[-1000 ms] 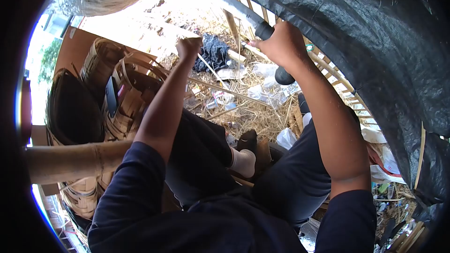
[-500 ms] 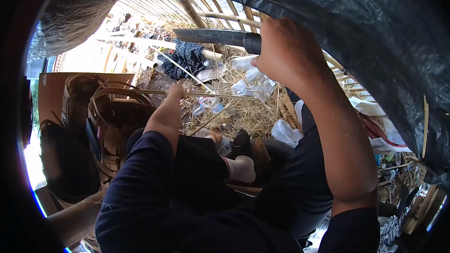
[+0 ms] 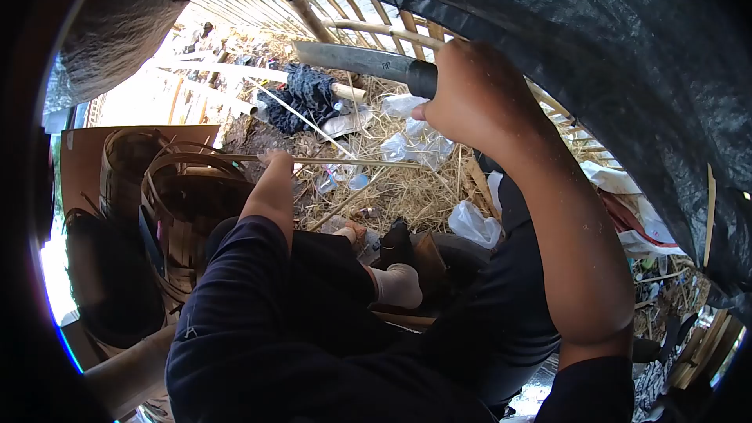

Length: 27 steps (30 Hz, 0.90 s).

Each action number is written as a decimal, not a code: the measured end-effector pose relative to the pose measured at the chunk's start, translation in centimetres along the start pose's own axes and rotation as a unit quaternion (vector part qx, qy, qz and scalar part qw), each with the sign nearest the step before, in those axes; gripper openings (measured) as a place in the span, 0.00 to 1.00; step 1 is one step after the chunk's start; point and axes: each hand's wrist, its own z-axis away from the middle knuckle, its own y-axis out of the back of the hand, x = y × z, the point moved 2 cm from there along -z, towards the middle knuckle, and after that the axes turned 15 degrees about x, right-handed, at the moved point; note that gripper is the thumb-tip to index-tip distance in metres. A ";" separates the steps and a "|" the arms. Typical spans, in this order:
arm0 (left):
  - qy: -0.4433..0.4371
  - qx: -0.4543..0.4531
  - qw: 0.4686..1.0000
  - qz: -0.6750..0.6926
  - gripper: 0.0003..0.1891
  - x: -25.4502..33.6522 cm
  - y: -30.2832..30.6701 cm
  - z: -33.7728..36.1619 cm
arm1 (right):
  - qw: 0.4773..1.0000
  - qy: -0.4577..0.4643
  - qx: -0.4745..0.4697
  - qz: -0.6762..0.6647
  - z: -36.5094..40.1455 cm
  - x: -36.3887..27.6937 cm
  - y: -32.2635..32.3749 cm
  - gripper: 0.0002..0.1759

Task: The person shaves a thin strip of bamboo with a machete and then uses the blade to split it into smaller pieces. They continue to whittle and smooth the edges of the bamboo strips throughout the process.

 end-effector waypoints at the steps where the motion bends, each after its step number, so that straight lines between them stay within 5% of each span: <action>1: 0.008 -0.003 1.000 0.019 0.27 0.2 0.3 0.2 | 0.995 -0.056 -0.036 -0.078 0.2 -0.2 -1.0 0.24; 3: -0.025 -0.027 0.999 -0.002 0.28 0.9 1.3 0.3 | 0.965 -0.155 -0.125 -0.168 1.0 -1.8 -1.4 0.28; 4: -0.024 -0.024 0.999 0.014 0.28 1.2 1.1 0.6 | 0.899 -0.228 -0.196 -0.318 1.7 -3.6 -0.7 0.29; 6: -0.028 -0.011 0.998 0.048 0.28 2.3 1.1 1.2 | 0.865 -0.219 -0.174 -0.416 3.6 -6.9 -1.8 0.32; 9: -0.031 0.012 0.994 0.106 0.28 4.1 0.9 2.8 | 0.732 -0.193 -0.287 -0.587 6.6 -10.6 -1.0 0.34; 11: -0.029 0.018 0.991 0.131 0.29 4.5 0.1 3.3 | 0.704 -0.183 -0.339 -0.597 8.0 -11.8 -0.9 0.33; 15: -0.024 0.019 0.988 0.151 0.29 3.8 -0.9 4.4 | 0.774 -0.110 -0.353 -0.514 9.9 -12.9 -0.6 0.31; 22: -0.015 0.014 0.986 0.166 0.29 3.4 -3.1 4.7 | 0.711 -0.233 -0.396 -0.532 10.5 -12.4 -2.5 0.24; 25: -0.015 0.011 0.985 0.170 0.29 3.5 -3.7 4.7 | 0.742 -0.266 -0.294 -0.540 9.4 -11.3 -2.0 0.25; 27: -0.011 0.009 0.985 0.172 0.29 3.4 -3.9 4.6 | 0.681 -0.258 -0.340 -0.595 8.4 -11.2 0.8 0.28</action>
